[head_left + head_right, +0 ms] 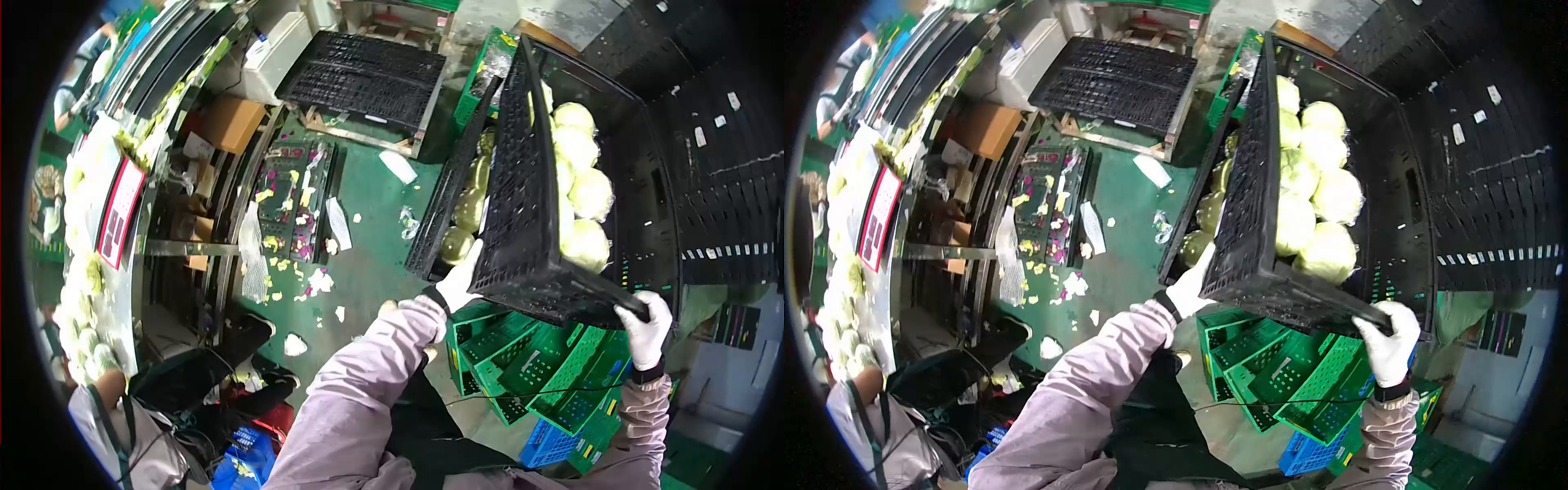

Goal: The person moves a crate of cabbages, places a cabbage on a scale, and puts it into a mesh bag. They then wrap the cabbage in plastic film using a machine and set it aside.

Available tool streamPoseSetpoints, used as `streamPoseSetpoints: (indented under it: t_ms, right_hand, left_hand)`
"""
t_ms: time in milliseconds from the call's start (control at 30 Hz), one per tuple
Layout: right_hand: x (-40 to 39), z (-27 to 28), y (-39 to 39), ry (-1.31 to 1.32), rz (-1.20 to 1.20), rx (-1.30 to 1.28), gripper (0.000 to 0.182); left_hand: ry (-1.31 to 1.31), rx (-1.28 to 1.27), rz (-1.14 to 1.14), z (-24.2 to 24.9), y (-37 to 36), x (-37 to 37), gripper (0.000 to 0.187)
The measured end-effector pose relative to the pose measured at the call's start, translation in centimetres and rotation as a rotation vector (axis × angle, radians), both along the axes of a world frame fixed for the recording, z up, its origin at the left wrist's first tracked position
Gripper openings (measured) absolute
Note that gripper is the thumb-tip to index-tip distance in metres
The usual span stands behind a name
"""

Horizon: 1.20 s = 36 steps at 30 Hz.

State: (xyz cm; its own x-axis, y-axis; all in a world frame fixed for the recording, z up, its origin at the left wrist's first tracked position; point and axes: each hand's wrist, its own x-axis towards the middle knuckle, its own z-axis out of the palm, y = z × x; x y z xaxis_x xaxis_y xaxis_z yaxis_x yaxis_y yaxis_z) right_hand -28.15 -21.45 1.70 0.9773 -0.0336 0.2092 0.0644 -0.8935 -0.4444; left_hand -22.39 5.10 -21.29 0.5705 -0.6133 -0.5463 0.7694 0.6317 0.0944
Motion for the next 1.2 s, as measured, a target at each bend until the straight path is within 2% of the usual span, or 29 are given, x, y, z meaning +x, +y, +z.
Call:
streamPoseSetpoints:
  t_ms: [33, 67, 100, 133, 167, 200, 233, 300, 333, 367, 400, 467, 500, 533, 567, 600, 633, 700, 767, 833, 867, 900, 933, 967, 1000, 1033, 1067, 1133, 1200]
  right_hand:
    - [-0.4, -0.3, -0.3, -0.014, 0.047, -0.014, 0.025]
    - [-0.8, -0.2, 0.1, -0.010, 0.082, -0.041, 0.025]
    - [-1.4, -0.7, -0.6, -0.003, 0.108, -0.130, 0.027]
    - [-2.0, -1.4, -1.3, -0.007, 0.169, -0.133, 0.028]
    - [-2.6, -2.3, -2.0, -0.013, 0.225, -0.135, 0.029]
    - [-3.5, -3.3, -2.5, 0.018, 0.218, -0.124, 0.030]
    - [-4.3, -4.3, -3.6, 0.034, 0.204, -0.141, 0.030]
    - [-5.1, -5.1, -4.3, 0.018, 0.148, -0.095, 0.031]
    - [-4.8, -4.6, -4.0, 0.020, 0.173, -0.109, 0.032]
    - [-4.4, -4.1, -4.0, 0.031, 0.211, -0.127, 0.035]
    - [-4.1, -3.2, -4.0, 0.098, 0.224, -0.133, 0.037]
    - [-4.9, -2.4, -5.1, 0.195, 0.240, 0.012, 0.040]
    - [-5.3, -1.5, -4.3, 0.068, 0.181, -0.019, 0.037]
    - [-6.3, -1.8, -3.4, -0.060, -0.047, 0.001, 0.036]
    - [-7.4, -2.7, -2.6, -0.193, -0.259, 0.020, 0.035]
    - [-9.0, -4.0, -2.0, -0.269, -0.447, 0.184, 0.035]
    - [-10.2, -6.4, -1.0, -0.364, -0.677, 0.502, 0.032]
    - [-12.0, -9.7, -0.1, -0.214, -1.003, 1.526, 0.029]
    - [-10.6, -9.0, 1.9, -0.209, -0.877, 1.836, 0.027]
    - [-8.8, -6.7, 1.7, -0.046, -1.002, 1.606, 0.027]
    - [-9.1, -8.2, 0.4, -0.059, -0.891, 1.481, 0.027]
    - [-10.0, -10.1, -1.3, -0.114, -0.755, 1.099, 0.022]
    - [-9.9, -7.7, -2.1, -0.062, -0.919, 1.453, 0.020]
    - [-10.7, -8.0, -3.5, -0.037, -0.929, 1.438, 0.019]
    - [-11.3, -7.9, -4.8, -0.001, -0.939, 1.415, 0.020]
    - [-11.8, -7.9, -5.7, 0.026, -0.983, 1.383, 0.019]
    - [-12.5, -7.1, -6.4, 0.073, -0.989, 1.339, 0.018]
    - [-14.2, -8.6, -8.2, 0.115, -1.027, 1.292, 0.014]
    - [-15.5, -10.0, -10.5, 0.180, -0.965, 1.278, 0.010]
  left_hand:
    - [0.020, 0.160, -0.056, -0.1, 0.4, -0.5, 0.057]
    - [-0.408, 0.635, -0.249, -1.9, 1.1, -1.0, 0.054]
    - [-0.502, 0.852, -0.496, -2.7, 2.2, -0.7, 0.055]
    - [-1.065, 1.374, -0.365, -3.3, 3.2, -0.4, 0.048]
    - [-1.392, 1.474, -0.025, -1.2, 4.1, 1.1, 0.042]
    - [-0.798, 1.102, -0.044, 3.7, 4.2, 3.4, 0.043]
    - [-0.796, 0.999, 0.163, 4.0, 3.8, 6.1, 0.046]
    - [-0.886, 1.013, 0.266, 6.3, 2.2, 11.2, 0.047]
    - [-0.782, 0.871, 0.167, 10.4, 1.2, 13.3, 0.039]
    - [-0.935, 0.823, 0.228, 11.9, -0.3, 14.8, 0.027]
    - [-1.103, 1.050, 0.178, 9.6, -1.2, 18.1, 0.019]
    - [-1.145, 0.863, 0.059, 12.2, -2.9, 20.5, 0.017]
    - [-0.785, 0.743, 0.007, 10.6, -3.4, 22.6, 0.020]
    - [-0.728, 0.837, -0.114, 10.7, -3.3, 23.5, 0.018]
    - [-0.739, 0.753, 0.033, 9.8, -4.2, 24.0, 0.022]
    - [-0.721, 0.972, -0.064, 9.3, -3.7, 24.7, 0.024]
    - [-0.724, 1.048, -0.050, 11.0, -4.1, 23.4, 0.024]
    - [-0.782, 1.124, -0.121, 11.3, -4.0, 23.0, 0.027]
    - [-0.847, 1.197, -0.209, 13.4, -3.9, 21.4, 0.029]
    - [-0.892, 1.187, -0.328, 14.9, -4.1, 19.1, 0.031]
    - [-0.886, 1.163, -0.428, 14.9, -3.6, 18.4, 0.030]
    - [-0.763, 1.056, -0.446, 14.7, -3.3, 17.6, 0.028]
    - [-0.791, 1.109, -0.471, 17.1, -3.6, 14.9, 0.025]
    - [-0.856, 1.075, -0.551, 16.6, -2.9, 13.5, 0.026]
    - [-0.617, 0.996, -0.528, 16.7, -2.9, 11.8, 0.024]
    - [-0.555, 0.823, -0.534, 16.1, -2.2, 10.3, 0.023]
    - [-1.321, 1.029, -0.665, 13.2, -0.7, 8.9, 0.021]
    - [-0.472, 0.800, -0.468, 17.6, -2.1, 4.6, 0.024]
    - [-0.426, 0.794, -0.478, 17.8, -1.5, 3.0, 0.032]
